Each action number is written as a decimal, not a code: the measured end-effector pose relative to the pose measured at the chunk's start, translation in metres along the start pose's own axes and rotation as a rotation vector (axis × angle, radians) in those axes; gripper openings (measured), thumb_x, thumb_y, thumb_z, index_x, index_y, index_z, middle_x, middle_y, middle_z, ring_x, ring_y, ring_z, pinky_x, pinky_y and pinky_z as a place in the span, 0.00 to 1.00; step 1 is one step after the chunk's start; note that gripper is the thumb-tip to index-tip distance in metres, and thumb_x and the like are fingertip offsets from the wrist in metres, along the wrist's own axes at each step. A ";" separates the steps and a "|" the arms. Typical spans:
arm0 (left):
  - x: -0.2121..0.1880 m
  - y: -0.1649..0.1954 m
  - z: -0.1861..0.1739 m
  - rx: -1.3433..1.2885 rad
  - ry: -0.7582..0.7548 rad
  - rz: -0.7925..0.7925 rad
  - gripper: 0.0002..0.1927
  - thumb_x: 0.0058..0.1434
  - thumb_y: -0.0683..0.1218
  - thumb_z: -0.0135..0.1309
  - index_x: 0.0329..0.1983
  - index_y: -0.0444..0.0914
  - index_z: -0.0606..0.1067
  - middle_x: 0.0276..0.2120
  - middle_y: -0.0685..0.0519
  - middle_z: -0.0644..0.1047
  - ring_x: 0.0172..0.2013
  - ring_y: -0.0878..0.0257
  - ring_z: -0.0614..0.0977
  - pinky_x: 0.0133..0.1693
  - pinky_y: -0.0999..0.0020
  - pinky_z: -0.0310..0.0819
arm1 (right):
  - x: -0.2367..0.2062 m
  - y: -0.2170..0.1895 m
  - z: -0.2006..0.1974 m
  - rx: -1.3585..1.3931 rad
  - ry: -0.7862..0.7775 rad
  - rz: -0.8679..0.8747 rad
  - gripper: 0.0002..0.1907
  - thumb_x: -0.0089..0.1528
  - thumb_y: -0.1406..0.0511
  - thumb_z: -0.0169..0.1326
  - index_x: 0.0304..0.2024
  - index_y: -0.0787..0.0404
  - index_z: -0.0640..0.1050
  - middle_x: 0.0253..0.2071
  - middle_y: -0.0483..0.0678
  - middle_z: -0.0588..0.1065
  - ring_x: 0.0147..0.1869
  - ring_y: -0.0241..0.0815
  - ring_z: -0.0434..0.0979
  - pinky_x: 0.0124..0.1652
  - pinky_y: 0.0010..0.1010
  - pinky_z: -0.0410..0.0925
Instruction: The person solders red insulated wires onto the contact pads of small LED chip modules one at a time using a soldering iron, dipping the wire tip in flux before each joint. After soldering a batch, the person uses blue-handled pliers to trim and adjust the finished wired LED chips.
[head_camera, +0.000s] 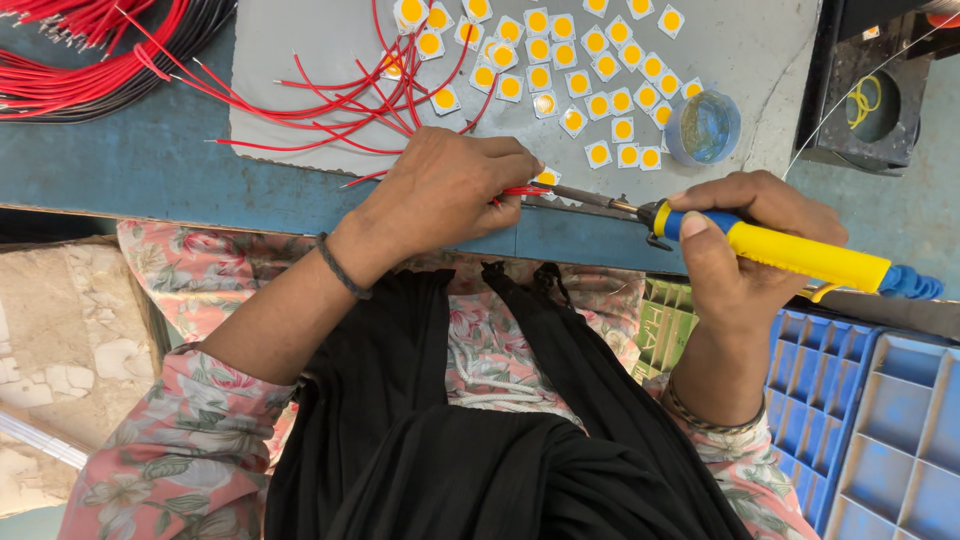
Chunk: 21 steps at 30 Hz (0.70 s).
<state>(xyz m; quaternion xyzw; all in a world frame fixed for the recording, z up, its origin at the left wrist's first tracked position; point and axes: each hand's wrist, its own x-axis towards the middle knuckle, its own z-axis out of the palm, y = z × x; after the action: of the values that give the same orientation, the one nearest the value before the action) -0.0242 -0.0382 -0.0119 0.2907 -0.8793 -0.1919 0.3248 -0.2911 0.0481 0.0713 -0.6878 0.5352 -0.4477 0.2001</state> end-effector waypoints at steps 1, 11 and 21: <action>0.000 -0.001 0.000 0.000 0.005 0.007 0.10 0.53 0.42 0.57 0.40 0.39 0.79 0.32 0.53 0.79 0.28 0.50 0.79 0.26 0.55 0.67 | -0.001 -0.001 0.000 -0.002 0.015 0.008 0.15 0.65 0.61 0.60 0.37 0.69 0.80 0.33 0.48 0.78 0.32 0.32 0.74 0.35 0.19 0.64; -0.002 -0.001 0.001 -0.005 -0.004 0.007 0.11 0.53 0.42 0.57 0.40 0.39 0.79 0.33 0.53 0.79 0.28 0.51 0.79 0.26 0.55 0.68 | -0.006 0.002 -0.001 0.012 0.081 0.051 0.14 0.62 0.61 0.60 0.39 0.68 0.80 0.33 0.47 0.78 0.31 0.30 0.72 0.35 0.18 0.63; -0.002 -0.002 0.002 0.038 -0.007 0.008 0.10 0.53 0.42 0.56 0.39 0.39 0.79 0.33 0.54 0.79 0.29 0.51 0.80 0.26 0.56 0.68 | -0.001 0.000 0.002 -0.019 0.029 0.029 0.14 0.63 0.60 0.60 0.39 0.68 0.80 0.32 0.46 0.78 0.30 0.29 0.71 0.34 0.18 0.61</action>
<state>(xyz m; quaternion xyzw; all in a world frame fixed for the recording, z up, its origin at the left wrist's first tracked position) -0.0235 -0.0384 -0.0153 0.2927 -0.8850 -0.1751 0.3170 -0.2900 0.0485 0.0698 -0.6753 0.5520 -0.4497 0.1924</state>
